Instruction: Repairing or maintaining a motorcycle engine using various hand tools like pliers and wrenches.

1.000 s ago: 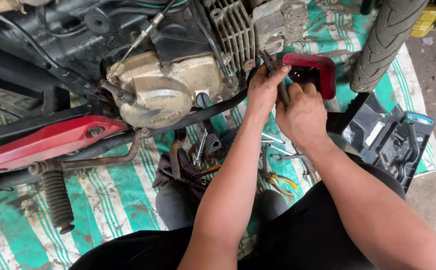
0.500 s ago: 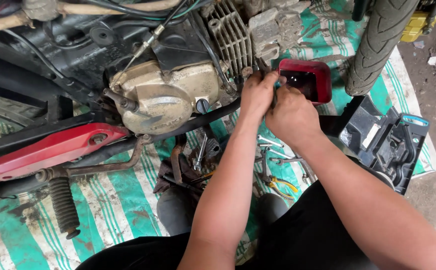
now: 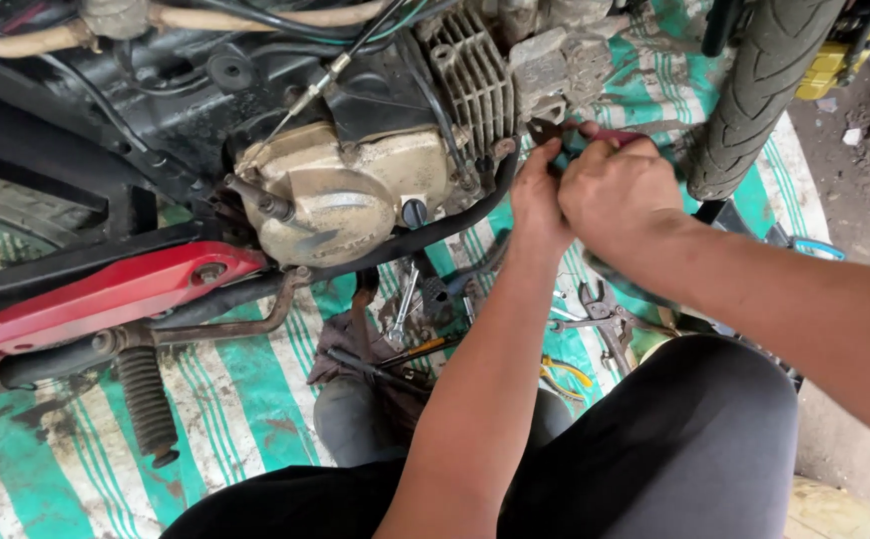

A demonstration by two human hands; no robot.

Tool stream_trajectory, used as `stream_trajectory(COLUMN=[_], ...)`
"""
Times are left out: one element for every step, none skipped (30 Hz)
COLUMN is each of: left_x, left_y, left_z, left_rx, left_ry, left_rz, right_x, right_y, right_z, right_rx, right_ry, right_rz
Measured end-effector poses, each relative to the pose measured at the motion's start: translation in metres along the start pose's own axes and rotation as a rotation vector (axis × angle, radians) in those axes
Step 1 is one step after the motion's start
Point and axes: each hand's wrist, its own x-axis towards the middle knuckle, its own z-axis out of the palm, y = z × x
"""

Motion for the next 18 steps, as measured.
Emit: stream_trajectory(left_x=[-0.009,-0.027,-0.042,-0.058,-0.054,-0.049,-0.045,-0.034,-0.025,-0.016,-0.025,-0.035,-0.044,-0.039,-0.036,-0.033,-0.006,0.022], left_y=[0.007,0.016,0.026,0.036,0.025,0.014,0.003,-0.017,-0.038,-0.060,-0.050,-0.040,-0.030,-0.032,-0.036,-0.040,-0.074,-0.109], left_z=[0.009,0.014,0.022,0.031,0.025,0.019,0.013,0.006,-0.004,-0.013,-0.016,-0.019,-0.020,-0.024,-0.029,-0.034,-0.046,-0.057], left_rx=[-0.153,-0.154,-0.259,-0.364,-0.366,-0.376,-0.385,-0.386,-0.320,-0.254,-0.254,0.129,0.508,0.504,0.577,0.649,0.646,0.293], left_ry=[0.028,0.028,-0.029,-0.088,-0.091,-0.108,-0.123,-0.124,-0.109,-0.094,-0.097,-0.122,-0.143,-0.145,-0.214,-0.281,-0.280,-0.444], left_rz=[-0.037,-0.035,-0.074,-0.114,-0.112,-0.101,-0.087,-0.083,-0.079,-0.075,-0.075,-0.065,-0.048,-0.042,0.062,0.168,0.176,0.174], right_x=[0.002,-0.001,0.000,0.000,-0.002,-0.006,-0.008,-0.014,-0.022,-0.030,-0.043,-0.057,-0.068,-0.073,-0.080,-0.087,-0.091,-0.095], right_y=[0.005,0.008,0.012,0.017,0.022,0.026,0.029,0.027,0.024,0.020,0.017,0.014,0.011,0.015,0.017,0.021,0.029,0.039], right_z=[0.004,0.002,0.000,-0.001,-0.006,-0.010,-0.013,-0.016,-0.019,-0.023,-0.014,-0.005,0.005,0.007,0.009,0.011,0.023,0.035], right_rx=[-0.015,-0.015,-0.009,-0.004,-0.006,-0.015,-0.020,-0.020,0.034,0.088,0.085,0.186,0.285,0.282,0.300,0.319,0.318,0.277], right_ry=[0.063,0.065,0.062,0.059,0.062,0.029,-0.002,0.002,-0.140,-0.283,-0.282,-0.348,-0.408,-0.402,-0.341,-0.279,-0.271,-0.166], right_rz=[-0.053,-0.054,-0.074,-0.093,-0.095,-0.083,-0.070,-0.071,0.014,0.100,0.102,0.180,0.254,0.252,0.235,0.217,0.213,0.164])
